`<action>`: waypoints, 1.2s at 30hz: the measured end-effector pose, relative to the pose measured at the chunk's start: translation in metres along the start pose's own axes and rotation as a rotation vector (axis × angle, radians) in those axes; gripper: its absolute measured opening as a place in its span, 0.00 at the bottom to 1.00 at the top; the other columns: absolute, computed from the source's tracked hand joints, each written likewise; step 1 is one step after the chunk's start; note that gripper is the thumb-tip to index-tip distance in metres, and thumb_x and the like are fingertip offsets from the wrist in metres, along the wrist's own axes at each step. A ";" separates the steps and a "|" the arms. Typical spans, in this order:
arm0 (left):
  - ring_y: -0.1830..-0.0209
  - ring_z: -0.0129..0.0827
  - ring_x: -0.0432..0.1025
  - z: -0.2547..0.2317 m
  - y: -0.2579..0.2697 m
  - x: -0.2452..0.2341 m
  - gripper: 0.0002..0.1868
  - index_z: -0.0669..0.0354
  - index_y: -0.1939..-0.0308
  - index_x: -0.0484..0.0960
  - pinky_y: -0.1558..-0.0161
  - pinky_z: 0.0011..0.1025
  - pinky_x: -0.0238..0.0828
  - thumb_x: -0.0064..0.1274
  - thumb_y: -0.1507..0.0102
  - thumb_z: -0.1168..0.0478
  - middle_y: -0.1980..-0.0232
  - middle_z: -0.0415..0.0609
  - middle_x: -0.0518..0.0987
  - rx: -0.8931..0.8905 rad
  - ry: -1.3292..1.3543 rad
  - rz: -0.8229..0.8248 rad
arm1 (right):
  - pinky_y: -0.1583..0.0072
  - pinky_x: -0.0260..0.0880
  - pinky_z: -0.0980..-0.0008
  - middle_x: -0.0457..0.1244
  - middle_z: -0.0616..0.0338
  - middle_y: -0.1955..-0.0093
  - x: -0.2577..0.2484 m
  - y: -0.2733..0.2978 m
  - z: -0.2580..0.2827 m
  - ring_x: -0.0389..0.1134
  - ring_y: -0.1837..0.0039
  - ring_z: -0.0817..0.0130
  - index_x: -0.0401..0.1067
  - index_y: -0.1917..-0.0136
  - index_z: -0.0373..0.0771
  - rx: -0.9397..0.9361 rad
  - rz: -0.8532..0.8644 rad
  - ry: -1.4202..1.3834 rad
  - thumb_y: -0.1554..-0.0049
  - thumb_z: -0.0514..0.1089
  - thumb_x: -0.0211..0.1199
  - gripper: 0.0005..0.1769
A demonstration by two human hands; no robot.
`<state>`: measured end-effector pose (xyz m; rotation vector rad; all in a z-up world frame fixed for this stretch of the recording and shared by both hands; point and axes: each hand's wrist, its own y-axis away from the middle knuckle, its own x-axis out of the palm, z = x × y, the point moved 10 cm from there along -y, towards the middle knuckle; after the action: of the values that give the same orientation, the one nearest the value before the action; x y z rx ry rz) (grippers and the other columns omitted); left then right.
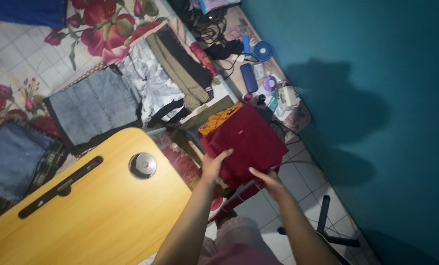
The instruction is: The person folds clothes including pants and a shirt on a small table placed on a bed.
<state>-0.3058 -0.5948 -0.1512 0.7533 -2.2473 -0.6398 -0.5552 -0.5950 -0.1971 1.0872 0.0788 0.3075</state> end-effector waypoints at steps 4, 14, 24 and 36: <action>0.61 0.33 0.74 -0.068 0.010 0.017 0.35 0.72 0.46 0.76 0.56 0.32 0.73 0.72 0.50 0.54 0.56 0.52 0.82 0.114 -0.287 -0.124 | 0.35 0.67 0.51 0.65 0.52 0.46 0.007 -0.005 -0.013 0.67 0.41 0.58 0.69 0.38 0.37 0.093 0.282 -0.201 0.45 0.64 0.75 0.35; 0.54 0.30 0.74 -0.257 0.093 -0.030 0.22 0.71 0.49 0.77 0.48 0.26 0.71 0.68 0.39 0.60 0.52 0.49 0.82 0.594 -0.373 -0.354 | 0.25 0.53 0.41 0.57 0.57 0.22 0.043 -0.031 -0.014 0.55 0.21 0.57 0.66 0.24 0.45 0.049 -0.318 -0.137 0.60 0.74 0.71 0.57; 0.46 0.31 0.75 -0.243 0.154 -0.103 0.26 0.70 0.40 0.72 0.43 0.29 0.72 0.63 0.40 0.67 0.43 0.51 0.79 0.553 -0.128 -0.475 | 0.42 0.61 0.57 0.67 0.63 0.38 0.059 -0.050 -0.052 0.66 0.39 0.63 0.70 0.35 0.52 0.432 -0.172 -0.442 0.55 0.73 0.69 0.41; 0.48 0.31 0.75 -0.240 0.171 -0.126 0.23 0.70 0.44 0.75 0.44 0.29 0.71 0.64 0.40 0.66 0.47 0.50 0.81 0.508 -0.191 -0.440 | 0.40 0.66 0.44 0.64 0.50 0.38 0.021 -0.019 -0.027 0.67 0.39 0.52 0.51 0.21 0.44 0.389 -0.565 0.205 0.50 0.77 0.62 0.56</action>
<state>-0.1130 -0.4440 0.0561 1.5222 -2.4677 -0.3403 -0.5374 -0.5735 -0.2243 1.3620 0.6380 -0.1155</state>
